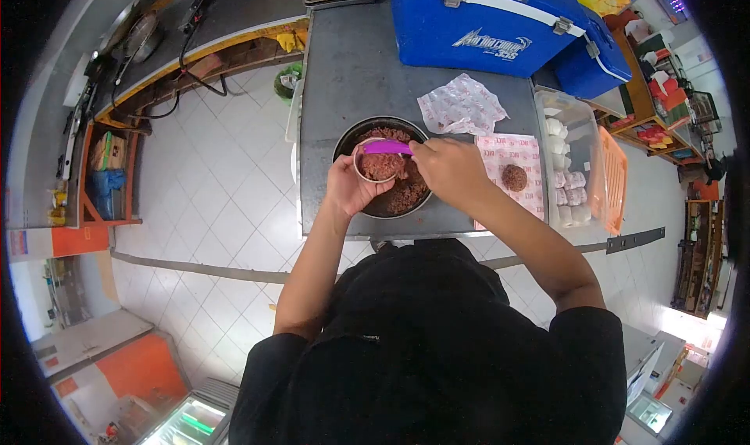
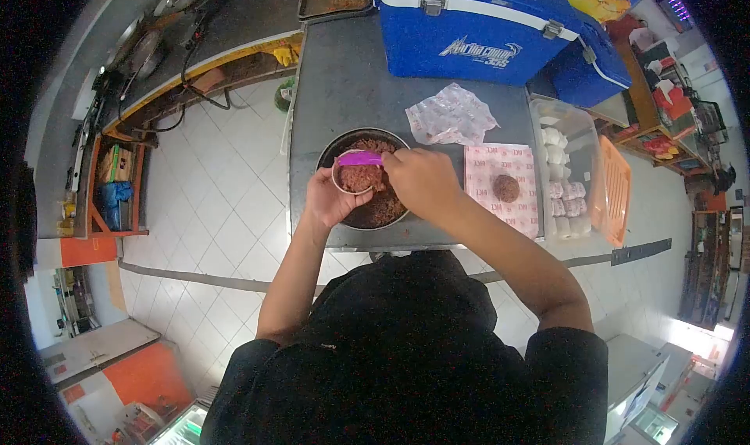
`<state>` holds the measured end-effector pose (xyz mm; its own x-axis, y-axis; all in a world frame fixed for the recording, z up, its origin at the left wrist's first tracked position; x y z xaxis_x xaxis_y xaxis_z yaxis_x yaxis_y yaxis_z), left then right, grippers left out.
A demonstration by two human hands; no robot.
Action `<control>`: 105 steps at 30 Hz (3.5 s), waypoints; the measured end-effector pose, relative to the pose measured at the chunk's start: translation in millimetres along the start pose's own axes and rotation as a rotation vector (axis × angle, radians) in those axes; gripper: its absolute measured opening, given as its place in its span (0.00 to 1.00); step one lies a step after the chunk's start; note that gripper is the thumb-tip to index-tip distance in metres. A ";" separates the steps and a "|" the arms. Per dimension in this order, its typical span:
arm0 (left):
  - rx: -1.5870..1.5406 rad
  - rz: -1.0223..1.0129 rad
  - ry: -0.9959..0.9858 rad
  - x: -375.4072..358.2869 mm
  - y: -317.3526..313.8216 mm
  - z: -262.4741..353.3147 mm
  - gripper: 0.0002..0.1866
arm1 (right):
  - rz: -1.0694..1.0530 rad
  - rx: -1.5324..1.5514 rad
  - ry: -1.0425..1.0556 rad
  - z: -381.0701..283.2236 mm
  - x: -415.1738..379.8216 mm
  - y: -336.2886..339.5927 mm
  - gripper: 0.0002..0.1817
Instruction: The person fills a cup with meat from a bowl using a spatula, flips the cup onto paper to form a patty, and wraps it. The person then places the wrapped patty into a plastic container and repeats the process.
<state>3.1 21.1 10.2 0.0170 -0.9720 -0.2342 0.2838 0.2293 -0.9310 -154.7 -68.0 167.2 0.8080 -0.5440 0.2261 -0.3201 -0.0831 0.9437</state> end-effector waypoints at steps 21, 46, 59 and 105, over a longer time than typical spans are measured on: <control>0.755 0.287 -0.843 -39.3 -3.1 37.3 0.26 | -0.277 -0.021 -0.278 26.4 2.3 -48.8 0.13; 1.189 0.475 -1.262 -35.9 1.3 45.7 0.27 | -0.380 0.009 -0.169 -9.5 58.4 -137.7 0.12; 1.360 0.462 -1.280 -33.7 -1.2 46.6 0.29 | -0.629 0.143 -0.191 -3.9 7.9 -119.4 0.13; 0.330 0.238 -0.204 -27.1 -16.7 9.5 0.23 | -0.150 0.509 -0.219 14.7 -21.0 -52.6 0.17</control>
<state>7.0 43.1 34.8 0.2979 -0.8920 -0.3399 0.5391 0.4511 -0.7113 -162.1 -64.5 109.3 0.7589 -0.6512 -0.0076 -0.4519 -0.5349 0.7139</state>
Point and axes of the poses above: each hand's wrist, its own x-axis towards the middle knuckle, its own y-axis out of the back of the hand, z = x × y, the point moved 5 cm from there along x, towards the middle knuckle, and after that the axes turned 6 degrees about -y, right-handed, at the moved point
